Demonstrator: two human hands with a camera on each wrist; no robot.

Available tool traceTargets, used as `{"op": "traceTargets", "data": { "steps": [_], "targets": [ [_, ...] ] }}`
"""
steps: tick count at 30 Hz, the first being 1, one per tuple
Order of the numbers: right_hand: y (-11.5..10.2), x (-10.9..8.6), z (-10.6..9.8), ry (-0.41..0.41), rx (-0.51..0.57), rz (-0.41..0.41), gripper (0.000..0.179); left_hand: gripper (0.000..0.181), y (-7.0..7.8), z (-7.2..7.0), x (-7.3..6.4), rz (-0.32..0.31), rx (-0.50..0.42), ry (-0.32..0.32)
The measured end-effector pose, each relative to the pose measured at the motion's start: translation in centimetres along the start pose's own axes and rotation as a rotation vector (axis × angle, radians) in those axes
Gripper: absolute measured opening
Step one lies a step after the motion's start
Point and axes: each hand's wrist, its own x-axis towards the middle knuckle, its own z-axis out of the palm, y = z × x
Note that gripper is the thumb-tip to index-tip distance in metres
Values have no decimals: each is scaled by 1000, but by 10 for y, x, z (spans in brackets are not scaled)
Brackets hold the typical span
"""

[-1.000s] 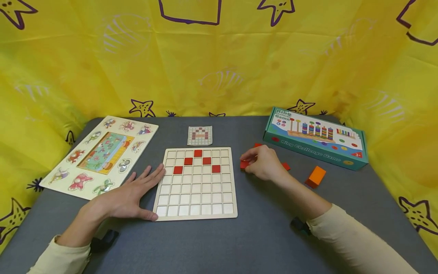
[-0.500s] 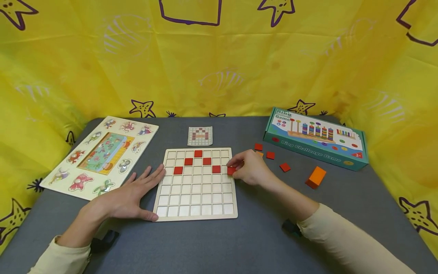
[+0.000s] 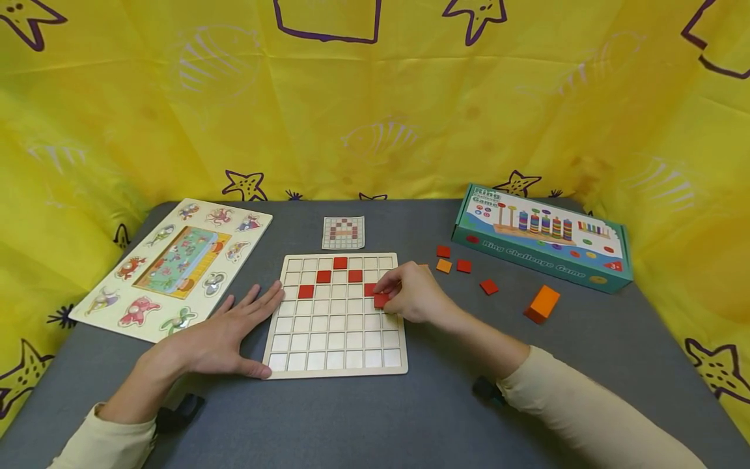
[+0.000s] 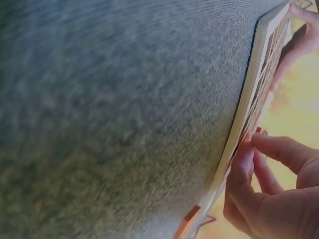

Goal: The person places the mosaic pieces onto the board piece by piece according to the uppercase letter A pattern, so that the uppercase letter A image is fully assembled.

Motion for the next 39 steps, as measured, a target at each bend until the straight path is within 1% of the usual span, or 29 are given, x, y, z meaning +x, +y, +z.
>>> {"op": "traceTargets", "data": {
  "steps": [3,6,14,19,27,31,39],
  "targets": [
    [-2,0,3,3,-13,-8,27,130,0,0,0,7,1,3],
    [-4,1,5,-11,-14,-13,27,130,0,0,0,9,1,4],
    [-10,3,9,-40,-31,-3,26,131,0,0,2,-8,0,-7],
    [-11,5,11,-35,-77,-28,29,131,1,0,2,-9,5,-7],
    [-16,5,13,-17,-117,-57,30,130,2,-2,1,14,-3,-3],
    [-17,4,13,-12,-128,-61,30,129,2,-2,0,28,-7,4],
    [-16,5,13,-20,-118,-67,29,130,0,-1,0,19,-6,2]
  ]
}}
